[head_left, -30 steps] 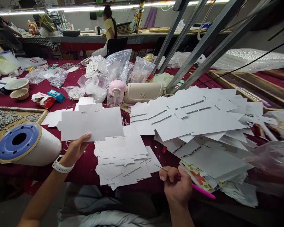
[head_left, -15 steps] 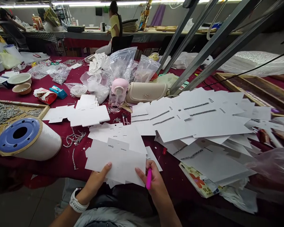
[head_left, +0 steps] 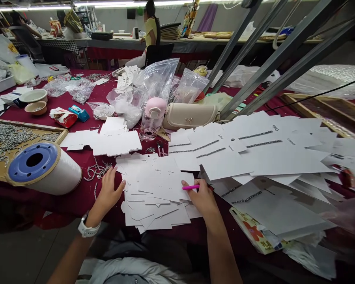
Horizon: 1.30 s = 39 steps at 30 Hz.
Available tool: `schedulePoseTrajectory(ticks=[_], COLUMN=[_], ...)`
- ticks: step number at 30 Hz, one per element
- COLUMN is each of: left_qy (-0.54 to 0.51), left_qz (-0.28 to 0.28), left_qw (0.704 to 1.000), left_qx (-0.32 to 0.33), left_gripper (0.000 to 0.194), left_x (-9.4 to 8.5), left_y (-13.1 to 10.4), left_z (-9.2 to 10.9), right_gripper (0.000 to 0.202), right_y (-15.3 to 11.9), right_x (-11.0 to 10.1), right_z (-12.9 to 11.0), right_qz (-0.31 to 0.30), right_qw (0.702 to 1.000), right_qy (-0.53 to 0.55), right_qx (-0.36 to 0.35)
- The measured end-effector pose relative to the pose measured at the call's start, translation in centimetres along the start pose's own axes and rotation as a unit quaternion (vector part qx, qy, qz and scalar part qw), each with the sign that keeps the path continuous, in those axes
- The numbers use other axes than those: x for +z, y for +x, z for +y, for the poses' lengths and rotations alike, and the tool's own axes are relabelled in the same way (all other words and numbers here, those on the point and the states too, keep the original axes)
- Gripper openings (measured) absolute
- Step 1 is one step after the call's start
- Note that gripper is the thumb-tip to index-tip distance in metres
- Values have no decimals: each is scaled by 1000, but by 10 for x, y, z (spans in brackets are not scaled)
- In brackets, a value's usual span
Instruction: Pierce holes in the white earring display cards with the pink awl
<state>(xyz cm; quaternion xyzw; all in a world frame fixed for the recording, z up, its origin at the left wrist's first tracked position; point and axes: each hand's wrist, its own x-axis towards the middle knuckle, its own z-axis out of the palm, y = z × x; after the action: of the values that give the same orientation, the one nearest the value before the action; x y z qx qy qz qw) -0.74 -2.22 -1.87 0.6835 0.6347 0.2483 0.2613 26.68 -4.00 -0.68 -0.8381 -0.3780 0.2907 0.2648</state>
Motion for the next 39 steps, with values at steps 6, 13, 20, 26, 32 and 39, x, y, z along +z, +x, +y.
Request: schedulePoseTrajectory(ticks=[6,13,20,26,32,39], left_qy=[189,185,183,181,145,13], left_qz=[-57,-141,-298,-298,-289,-192], left_qw=[978,970,926,921,928,965], left_qx=[69,71,146,171,184,178], left_gripper=[73,85,119,107,91,94], left_x=[20,7,-1,3,-9,-13], left_y=[-3,-39,-65,-64,-48,-47], left_z=[20,26,17,10,3,1], right_gripper=[32,35,35,42,46,43], right_y=[-12,-46,-55,-45,-50,-62], right_x=[21,15,5,4,14,19], right_z=[-6,14,17,35,38,34], right_qz=[-16,23,-10,-62,-166,-79], right_qw=[997,999,995,991,929,894], right_qy=[-4,-27,-93,113,329,438], right_qx=[-74,10,29,24,23,-52])
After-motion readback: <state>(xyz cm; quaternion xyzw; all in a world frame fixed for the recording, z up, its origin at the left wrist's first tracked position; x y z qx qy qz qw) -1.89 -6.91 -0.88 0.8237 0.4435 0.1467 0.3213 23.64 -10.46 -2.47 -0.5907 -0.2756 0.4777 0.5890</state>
